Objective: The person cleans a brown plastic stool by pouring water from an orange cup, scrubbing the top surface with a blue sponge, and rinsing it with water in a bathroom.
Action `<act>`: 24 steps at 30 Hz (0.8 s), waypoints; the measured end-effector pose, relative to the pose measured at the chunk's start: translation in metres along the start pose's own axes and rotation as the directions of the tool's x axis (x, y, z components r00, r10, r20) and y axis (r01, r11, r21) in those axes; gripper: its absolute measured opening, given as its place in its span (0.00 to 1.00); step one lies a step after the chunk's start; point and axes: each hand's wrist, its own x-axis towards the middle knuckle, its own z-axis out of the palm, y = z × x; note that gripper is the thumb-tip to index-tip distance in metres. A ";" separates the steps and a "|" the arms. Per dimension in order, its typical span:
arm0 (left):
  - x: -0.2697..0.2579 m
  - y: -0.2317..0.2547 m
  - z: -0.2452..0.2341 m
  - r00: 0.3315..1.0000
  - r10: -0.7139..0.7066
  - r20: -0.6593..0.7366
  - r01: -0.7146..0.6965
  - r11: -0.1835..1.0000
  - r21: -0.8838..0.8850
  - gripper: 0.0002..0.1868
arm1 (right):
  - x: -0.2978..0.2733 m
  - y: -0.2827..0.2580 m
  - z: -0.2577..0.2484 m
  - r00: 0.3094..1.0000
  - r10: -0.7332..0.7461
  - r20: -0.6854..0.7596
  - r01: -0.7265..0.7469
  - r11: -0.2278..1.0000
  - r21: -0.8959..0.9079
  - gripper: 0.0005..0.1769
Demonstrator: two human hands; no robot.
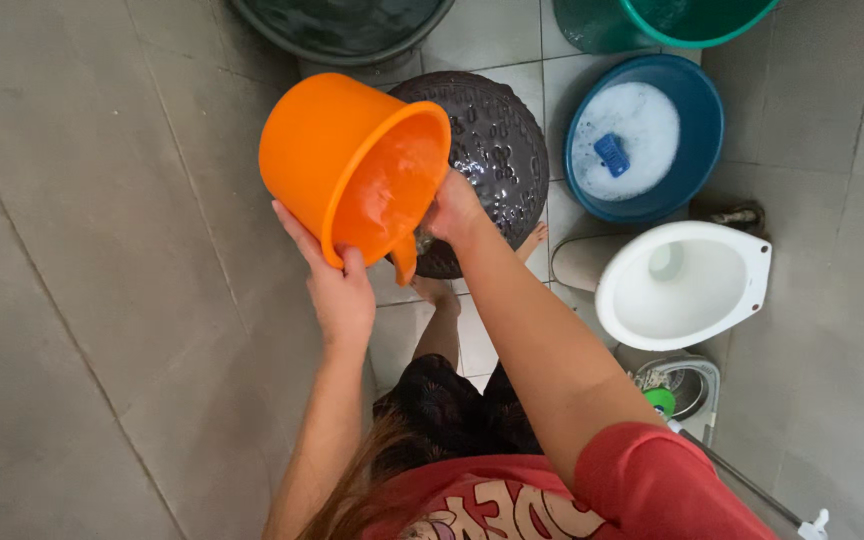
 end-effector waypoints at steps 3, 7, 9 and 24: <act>0.007 0.005 0.001 1.000 -0.030 0.008 0.030 0.999 0.024 0.48 | 0.006 0.001 0.013 0.961 -0.050 -0.270 0.040 0.998 -0.043 0.17; 0.012 0.010 0.003 0.983 0.179 -0.029 -0.179 0.984 -0.001 0.46 | 0.000 -0.007 0.022 0.965 -0.041 -0.259 -0.061 0.926 -0.373 0.16; 0.017 0.013 0.005 0.999 0.048 0.002 -0.048 0.999 0.017 0.48 | -0.012 -0.011 0.027 0.953 -0.146 -0.265 -0.018 0.846 -0.532 0.14; 0.077 0.019 0.104 0.966 -0.138 0.217 0.250 0.696 -0.673 0.33 | -0.101 -0.098 0.052 0.962 -0.273 -0.003 0.049 0.186 -0.981 0.31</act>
